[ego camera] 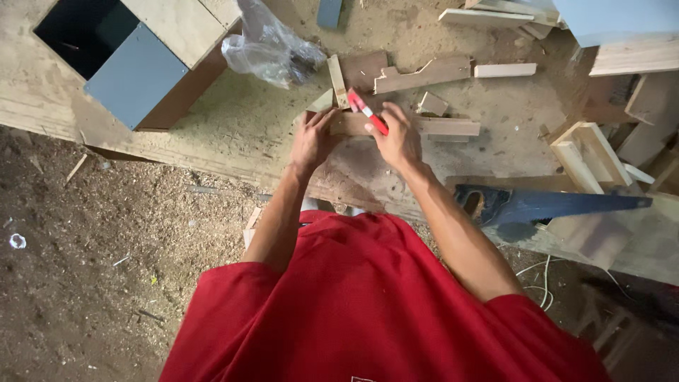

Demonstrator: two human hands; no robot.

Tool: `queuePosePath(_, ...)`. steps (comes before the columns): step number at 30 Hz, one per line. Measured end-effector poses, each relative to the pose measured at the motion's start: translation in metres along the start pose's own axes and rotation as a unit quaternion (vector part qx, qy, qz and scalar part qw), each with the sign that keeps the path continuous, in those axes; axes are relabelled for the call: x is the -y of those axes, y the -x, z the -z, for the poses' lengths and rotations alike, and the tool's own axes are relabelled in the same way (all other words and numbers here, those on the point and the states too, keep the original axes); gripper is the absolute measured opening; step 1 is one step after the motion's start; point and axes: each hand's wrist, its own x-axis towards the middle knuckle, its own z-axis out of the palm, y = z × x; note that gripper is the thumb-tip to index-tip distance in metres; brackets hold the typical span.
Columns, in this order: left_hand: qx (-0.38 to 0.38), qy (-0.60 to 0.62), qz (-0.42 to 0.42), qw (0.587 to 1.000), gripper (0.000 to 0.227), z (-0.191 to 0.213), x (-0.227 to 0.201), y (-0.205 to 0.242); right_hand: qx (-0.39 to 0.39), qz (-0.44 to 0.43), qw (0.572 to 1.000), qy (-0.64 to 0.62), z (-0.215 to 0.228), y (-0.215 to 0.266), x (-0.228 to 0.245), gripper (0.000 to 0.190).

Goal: The person assembles small wooden boxes by hammering nails into wooden pieces. They repeatedly pick up nails, position them on the wood, and strike with a hammer to secure the pieces together.

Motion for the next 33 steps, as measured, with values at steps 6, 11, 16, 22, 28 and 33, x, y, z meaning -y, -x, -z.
queuePosePath(6,0.005,0.019,-0.001,1.000,0.066,0.007,-0.001,0.002,0.081,-0.041,0.995,-0.027,0.008,0.028,0.018,0.029)
queuePosePath(11,-0.001,0.029,-0.007,1.000,0.067,0.006,0.000,-0.005,0.031,0.045,0.998,-0.007,0.001,0.039,0.009,0.029)
queuePosePath(16,0.004,0.018,-0.007,1.000,0.067,0.002,0.003,0.000,0.096,-0.047,0.994,-0.025,-0.026,0.046,-0.005,0.027)
queuePosePath(22,-0.004,0.011,-0.006,1.000,0.069,0.002,0.013,0.003,-0.081,0.172,0.982,0.018,-0.019,0.052,-0.003,0.028)
queuePosePath(28,-0.010,0.021,-0.014,1.000,0.062,-0.008,0.008,-0.010,0.014,0.043,0.997,0.062,-0.016,0.049,-0.003,0.020)
queuePosePath(33,-0.011,0.021,0.005,1.000,0.061,-0.003,0.004,0.006,-0.031,0.079,0.996,0.005,-0.023,0.060,-0.019,0.018)
